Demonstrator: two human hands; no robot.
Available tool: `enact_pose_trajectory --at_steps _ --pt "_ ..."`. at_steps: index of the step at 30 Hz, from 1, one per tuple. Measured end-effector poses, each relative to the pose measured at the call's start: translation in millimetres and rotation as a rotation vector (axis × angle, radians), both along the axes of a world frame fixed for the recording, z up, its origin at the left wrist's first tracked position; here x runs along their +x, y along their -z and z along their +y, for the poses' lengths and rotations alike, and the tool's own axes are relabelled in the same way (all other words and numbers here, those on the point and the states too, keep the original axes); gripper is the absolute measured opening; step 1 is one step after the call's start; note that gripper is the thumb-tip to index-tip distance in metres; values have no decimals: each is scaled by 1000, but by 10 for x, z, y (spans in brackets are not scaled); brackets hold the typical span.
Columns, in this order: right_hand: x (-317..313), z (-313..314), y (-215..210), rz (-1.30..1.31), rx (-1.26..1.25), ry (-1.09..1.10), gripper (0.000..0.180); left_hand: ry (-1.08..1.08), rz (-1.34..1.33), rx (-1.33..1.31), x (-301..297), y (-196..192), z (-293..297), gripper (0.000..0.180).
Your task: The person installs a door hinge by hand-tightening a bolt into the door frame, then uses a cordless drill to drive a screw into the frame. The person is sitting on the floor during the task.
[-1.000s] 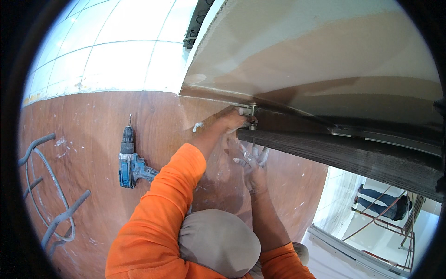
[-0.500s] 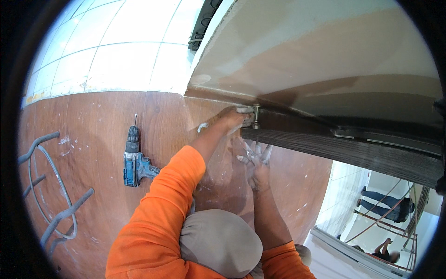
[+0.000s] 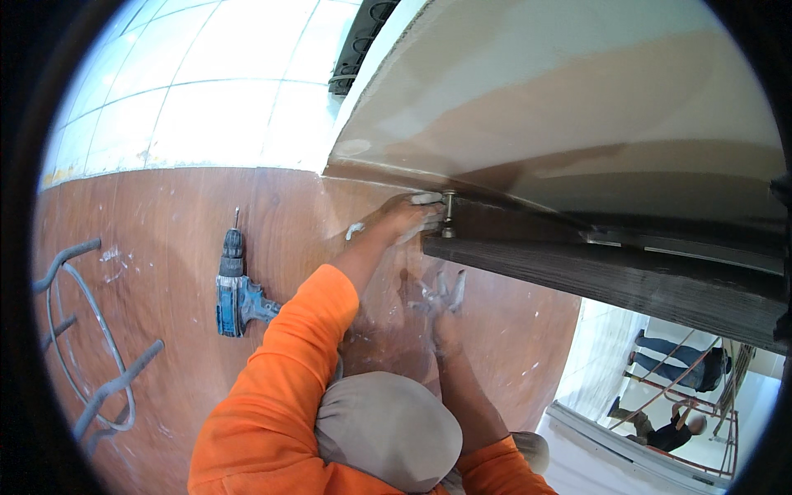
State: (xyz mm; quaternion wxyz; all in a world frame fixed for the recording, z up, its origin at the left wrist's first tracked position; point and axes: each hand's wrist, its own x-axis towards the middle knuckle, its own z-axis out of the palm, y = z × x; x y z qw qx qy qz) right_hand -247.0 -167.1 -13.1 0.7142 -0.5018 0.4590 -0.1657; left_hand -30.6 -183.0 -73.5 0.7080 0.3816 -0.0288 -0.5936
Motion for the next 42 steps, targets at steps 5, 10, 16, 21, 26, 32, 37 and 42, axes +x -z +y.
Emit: enact_pose_trajectory --at_steps 5,10,16,21,26,32,37,42 --pt "-164 113 -34 17 108 124 95 141 -414 271 16 78 -30 37" --pt "-168 32 -159 -126 12 7 87 7 93 -25 -20 177 -87 37" --pt "-179 148 -207 -186 51 79 73 -100 172 -19 -16 238 -92 44" --pt "-19 81 -217 -165 20 53 72 -151 221 -51 -1 135 -55 47" --pt "325 -44 -305 -71 3 26 81 -158 221 -35 11 140 -14 49" --pt "404 -152 -235 -228 16 -95 81 -151 221 -46 0 167 11 48" --pt "252 -213 -51 -146 31 -26 88 -127 225 -55 21 194 16 49" --pt "230 -232 -92 -166 10 -84 93 -106 207 -68 16 197 36 48"
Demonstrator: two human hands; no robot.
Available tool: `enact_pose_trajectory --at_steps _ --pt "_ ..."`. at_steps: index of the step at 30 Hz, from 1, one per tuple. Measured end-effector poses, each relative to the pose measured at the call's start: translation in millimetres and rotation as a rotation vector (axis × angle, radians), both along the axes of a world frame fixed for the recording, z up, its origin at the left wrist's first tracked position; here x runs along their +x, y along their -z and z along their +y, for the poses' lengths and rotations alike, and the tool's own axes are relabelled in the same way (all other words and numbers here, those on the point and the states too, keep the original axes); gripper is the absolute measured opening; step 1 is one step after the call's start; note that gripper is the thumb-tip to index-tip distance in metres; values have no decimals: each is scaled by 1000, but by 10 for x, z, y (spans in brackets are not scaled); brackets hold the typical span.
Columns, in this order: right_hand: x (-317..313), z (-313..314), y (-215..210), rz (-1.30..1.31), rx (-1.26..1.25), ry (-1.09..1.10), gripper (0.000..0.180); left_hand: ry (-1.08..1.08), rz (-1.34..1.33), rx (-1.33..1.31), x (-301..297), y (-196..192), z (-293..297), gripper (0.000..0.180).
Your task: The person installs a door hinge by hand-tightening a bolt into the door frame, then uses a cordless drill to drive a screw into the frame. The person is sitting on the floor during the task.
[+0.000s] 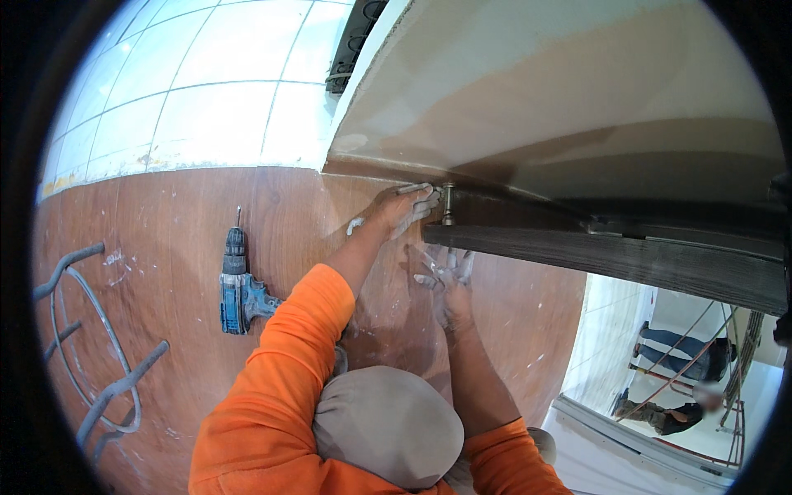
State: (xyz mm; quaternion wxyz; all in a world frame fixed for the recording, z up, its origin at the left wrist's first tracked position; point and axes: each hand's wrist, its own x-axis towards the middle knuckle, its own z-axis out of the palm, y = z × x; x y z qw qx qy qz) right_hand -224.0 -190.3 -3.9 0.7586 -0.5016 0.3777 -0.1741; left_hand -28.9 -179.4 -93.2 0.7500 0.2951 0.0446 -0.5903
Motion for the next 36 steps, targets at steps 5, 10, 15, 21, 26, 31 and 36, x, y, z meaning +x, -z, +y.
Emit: enact_pose_trajectory --at_steps 5,10,15,21,26,31,36 --pt "26 37 -12 24 -3 40 94 -19 20 -9 5 -52 3 53" --pt "-29 -13 51 -16 -17 25 95 35 15 -10 16 -35 29 50" --pt "-83 -2 77 102 -14 63 95 39 -22 -10 14 -2 21 52" --pt "-436 284 269 140 80 126 81 2 15 18 23 -23 29 49" --pt "-838 454 559 161 264 123 61 40 -47 11 -3 139 -25 48" --pt "-988 534 677 291 244 93 56 89 -190 197 -43 140 -108 55" --pt "-998 553 649 311 215 45 58 399 -770 529 -15 -247 -47 65"
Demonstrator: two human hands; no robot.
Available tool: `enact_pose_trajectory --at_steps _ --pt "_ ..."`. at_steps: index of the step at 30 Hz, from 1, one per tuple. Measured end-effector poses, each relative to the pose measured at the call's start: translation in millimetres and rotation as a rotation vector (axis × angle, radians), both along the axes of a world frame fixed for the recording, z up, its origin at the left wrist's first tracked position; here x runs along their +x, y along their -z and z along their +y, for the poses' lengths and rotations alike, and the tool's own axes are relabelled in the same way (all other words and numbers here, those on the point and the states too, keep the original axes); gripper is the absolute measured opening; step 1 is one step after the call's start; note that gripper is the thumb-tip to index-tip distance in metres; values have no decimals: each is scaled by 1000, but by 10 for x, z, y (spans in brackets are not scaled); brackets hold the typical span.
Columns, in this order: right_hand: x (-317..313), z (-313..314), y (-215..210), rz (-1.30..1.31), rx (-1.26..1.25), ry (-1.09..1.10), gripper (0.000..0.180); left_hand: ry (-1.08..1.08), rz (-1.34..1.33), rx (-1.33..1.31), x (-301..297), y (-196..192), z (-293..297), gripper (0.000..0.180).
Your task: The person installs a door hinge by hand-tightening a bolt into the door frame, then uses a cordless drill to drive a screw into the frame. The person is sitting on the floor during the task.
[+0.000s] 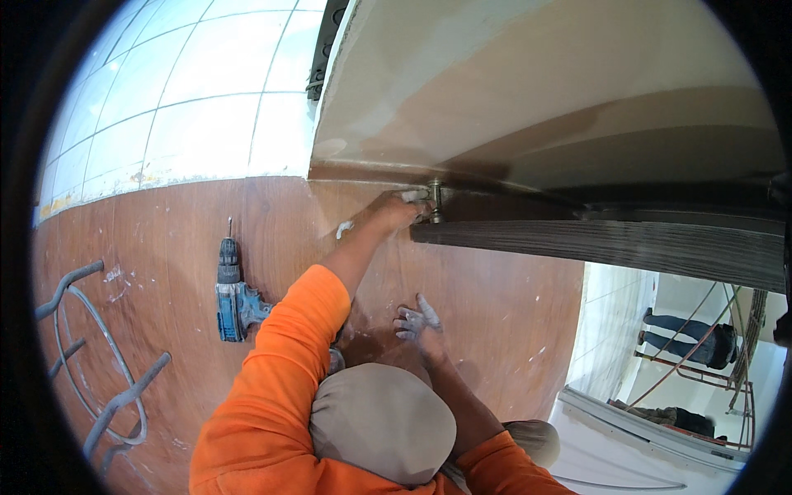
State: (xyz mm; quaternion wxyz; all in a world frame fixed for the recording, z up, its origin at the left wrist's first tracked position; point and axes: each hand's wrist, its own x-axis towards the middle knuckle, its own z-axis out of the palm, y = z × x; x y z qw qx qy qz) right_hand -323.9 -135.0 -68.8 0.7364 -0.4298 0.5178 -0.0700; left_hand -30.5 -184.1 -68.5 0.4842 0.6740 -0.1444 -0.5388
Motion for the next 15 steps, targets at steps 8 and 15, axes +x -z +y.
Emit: enact_pose_trajectory --at_steps 8,15 --pt "33 -33 -68 101 -47 -77 62 33 -28 -215 -52 -64 75 59" --pt "82 -73 -46 36 -44 -6 66 140 -42 -102 13 -22 64 65"
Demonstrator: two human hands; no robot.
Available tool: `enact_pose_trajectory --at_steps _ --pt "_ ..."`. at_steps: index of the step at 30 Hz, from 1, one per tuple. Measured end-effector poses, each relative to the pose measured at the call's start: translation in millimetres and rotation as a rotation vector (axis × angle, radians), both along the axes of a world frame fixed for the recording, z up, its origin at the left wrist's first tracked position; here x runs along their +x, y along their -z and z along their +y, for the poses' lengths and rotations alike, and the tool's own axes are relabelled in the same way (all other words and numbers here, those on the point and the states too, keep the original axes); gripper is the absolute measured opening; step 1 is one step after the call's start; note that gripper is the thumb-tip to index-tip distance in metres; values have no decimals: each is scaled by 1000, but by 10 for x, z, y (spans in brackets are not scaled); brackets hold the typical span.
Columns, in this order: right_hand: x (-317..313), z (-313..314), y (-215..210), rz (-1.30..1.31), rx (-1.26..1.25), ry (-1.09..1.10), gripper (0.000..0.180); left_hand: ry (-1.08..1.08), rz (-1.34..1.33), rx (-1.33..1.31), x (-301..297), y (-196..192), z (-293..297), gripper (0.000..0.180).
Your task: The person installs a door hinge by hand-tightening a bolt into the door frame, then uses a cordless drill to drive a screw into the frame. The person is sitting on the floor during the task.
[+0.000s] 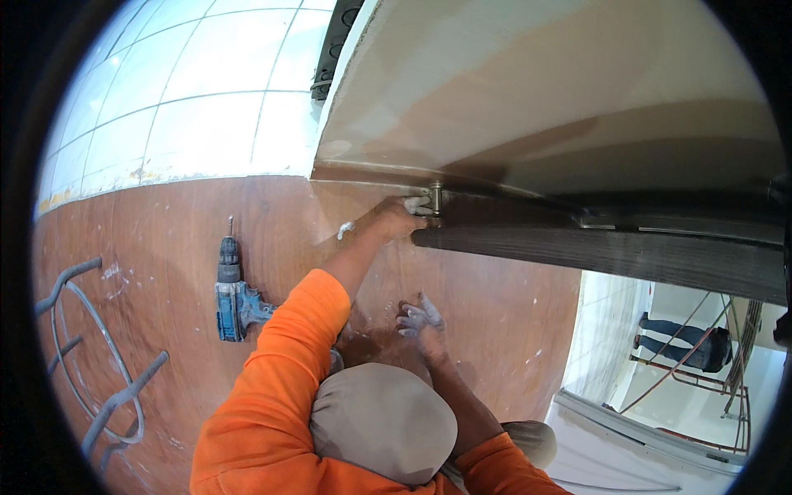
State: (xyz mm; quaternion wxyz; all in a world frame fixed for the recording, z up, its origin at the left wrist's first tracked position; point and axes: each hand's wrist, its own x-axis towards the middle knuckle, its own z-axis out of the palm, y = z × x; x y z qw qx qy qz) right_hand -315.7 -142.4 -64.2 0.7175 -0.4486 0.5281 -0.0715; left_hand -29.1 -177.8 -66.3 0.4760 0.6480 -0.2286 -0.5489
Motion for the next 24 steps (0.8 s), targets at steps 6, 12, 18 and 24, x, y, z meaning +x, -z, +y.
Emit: enact_pose_trajectory --at_steps 6,12,18,24 --pt "229 -75 -281 -92 -221 257 73 83 78 -194 -207 56 61 64" --pt "355 12 -408 -104 -345 175 60 -54 38 -39 -243 -32 21 52" --pt "197 138 -338 -39 -330 166 64 -145 293 -117 -173 -179 -224 54" --pt "133 122 -369 -28 -297 112 60 -168 98 58 -192 -101 -331 39"
